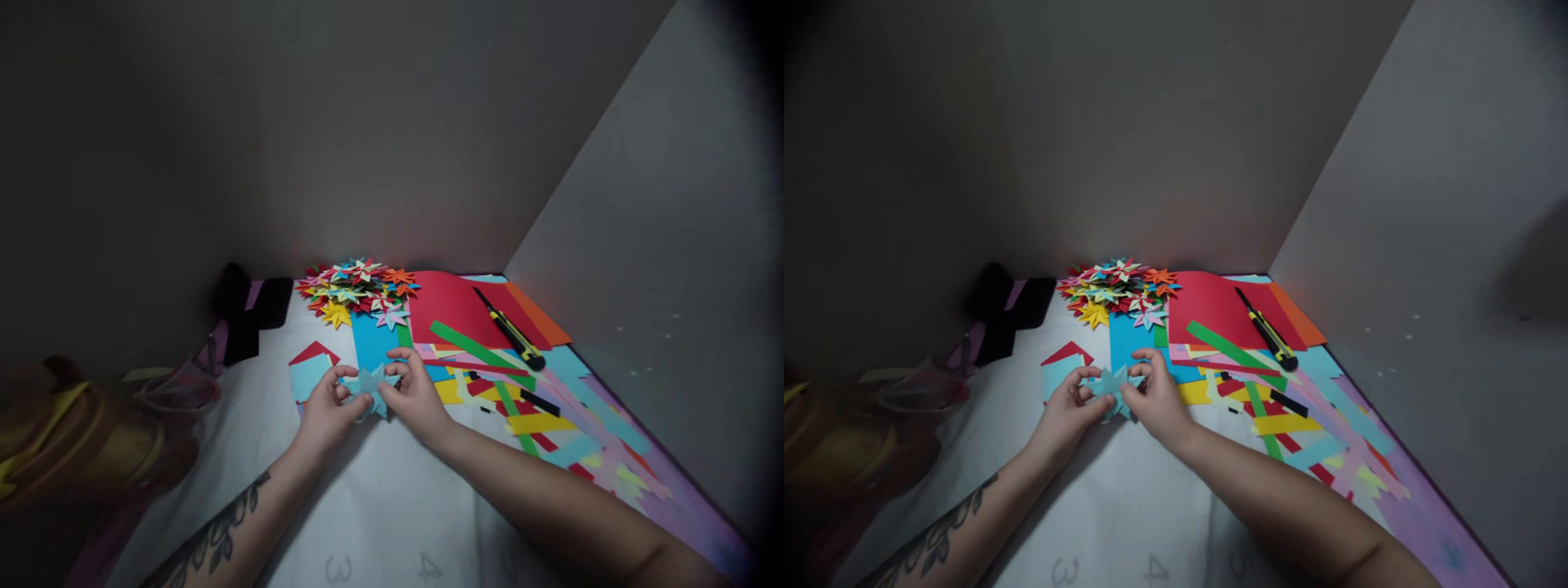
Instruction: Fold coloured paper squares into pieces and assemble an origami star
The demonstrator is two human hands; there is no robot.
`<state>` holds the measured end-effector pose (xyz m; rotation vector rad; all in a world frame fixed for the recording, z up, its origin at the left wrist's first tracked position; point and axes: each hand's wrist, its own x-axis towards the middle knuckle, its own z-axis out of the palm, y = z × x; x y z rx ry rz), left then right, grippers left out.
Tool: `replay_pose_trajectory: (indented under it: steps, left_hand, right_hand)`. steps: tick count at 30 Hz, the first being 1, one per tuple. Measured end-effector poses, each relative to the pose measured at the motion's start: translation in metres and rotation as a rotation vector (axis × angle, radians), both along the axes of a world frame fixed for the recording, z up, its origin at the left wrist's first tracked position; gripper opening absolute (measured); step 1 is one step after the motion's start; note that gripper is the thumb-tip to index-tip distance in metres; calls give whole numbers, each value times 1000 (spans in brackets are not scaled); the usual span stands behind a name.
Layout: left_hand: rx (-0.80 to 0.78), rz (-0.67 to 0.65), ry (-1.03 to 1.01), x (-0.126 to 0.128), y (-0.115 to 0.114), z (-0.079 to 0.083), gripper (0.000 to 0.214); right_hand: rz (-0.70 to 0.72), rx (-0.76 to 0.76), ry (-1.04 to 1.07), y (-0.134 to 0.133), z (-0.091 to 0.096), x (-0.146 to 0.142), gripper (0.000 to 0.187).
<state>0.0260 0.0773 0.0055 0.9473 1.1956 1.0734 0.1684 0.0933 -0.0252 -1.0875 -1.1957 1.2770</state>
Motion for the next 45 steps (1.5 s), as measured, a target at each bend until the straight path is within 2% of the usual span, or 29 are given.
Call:
replay_pose_trajectory:
  steps: [7, 15, 23, 29, 36, 45]
  left_hand:
    - [9, 7, 50, -2, 3, -11, 38]
    - [20, -15, 7, -4, 2, -14, 37]
    - [71, -3, -25, -3, 1, -19, 30]
    - [109, -8, -12, -5, 0, -24, 27]
    - [150, 12, 44, -4, -3, -22, 22]
    - [131, -38, 10, -1, -5, -9, 19]
  right_hand:
    - [4, 148, -189, 2, -1, 2, 28]
    - [-107, 453, -448, -2, 7, 6, 21]
    - [-118, 563, -554, -3, 3, 8, 14]
    - [-149, 720, -577, -5, 5, 10, 21]
    - [-194, 765, -621, -5, 9, 9, 17]
    - [-159, 699, -707, -5, 13, 11, 14]
